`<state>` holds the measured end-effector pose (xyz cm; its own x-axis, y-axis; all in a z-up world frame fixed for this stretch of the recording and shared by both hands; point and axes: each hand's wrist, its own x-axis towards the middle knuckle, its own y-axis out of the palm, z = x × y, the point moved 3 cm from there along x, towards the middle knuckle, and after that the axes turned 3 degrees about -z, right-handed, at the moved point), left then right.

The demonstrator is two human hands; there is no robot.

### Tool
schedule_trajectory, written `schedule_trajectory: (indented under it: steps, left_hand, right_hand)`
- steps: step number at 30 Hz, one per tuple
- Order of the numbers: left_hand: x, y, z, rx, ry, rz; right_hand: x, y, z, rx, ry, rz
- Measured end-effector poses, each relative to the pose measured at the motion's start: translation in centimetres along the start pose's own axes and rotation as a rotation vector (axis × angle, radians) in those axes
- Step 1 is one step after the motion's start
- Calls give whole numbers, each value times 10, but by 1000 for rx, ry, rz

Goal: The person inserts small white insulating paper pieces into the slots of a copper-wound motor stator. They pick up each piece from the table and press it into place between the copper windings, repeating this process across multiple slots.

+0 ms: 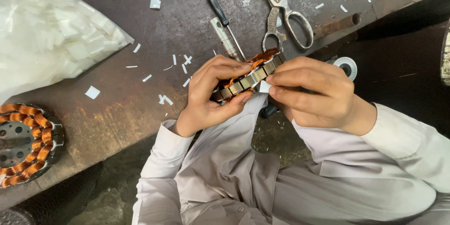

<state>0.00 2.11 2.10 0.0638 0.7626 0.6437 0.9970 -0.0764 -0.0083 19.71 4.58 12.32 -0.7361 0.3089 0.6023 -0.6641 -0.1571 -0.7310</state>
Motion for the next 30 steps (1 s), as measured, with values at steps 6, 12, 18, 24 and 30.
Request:
schedule_trajectory:
  steps: [6,12,18,24,30]
  left_hand:
    - [-1,0,0,-2,5,9]
    - [0,1,0,11,4,-8]
    - [1,2,0,23,29,-24]
    - [-1,3,1,9,19,-51]
    - [-1,5,1,15,10,-93]
  right_hand:
    - [2,-3,-3,86,58,13]
    - [-7,10,6,-36,127,-142]
    - [-15,18,10,-119,90,-149]
    - [-11,20,12,-326,-161,-44]
    - [-6,23,12,-207,100,-143]
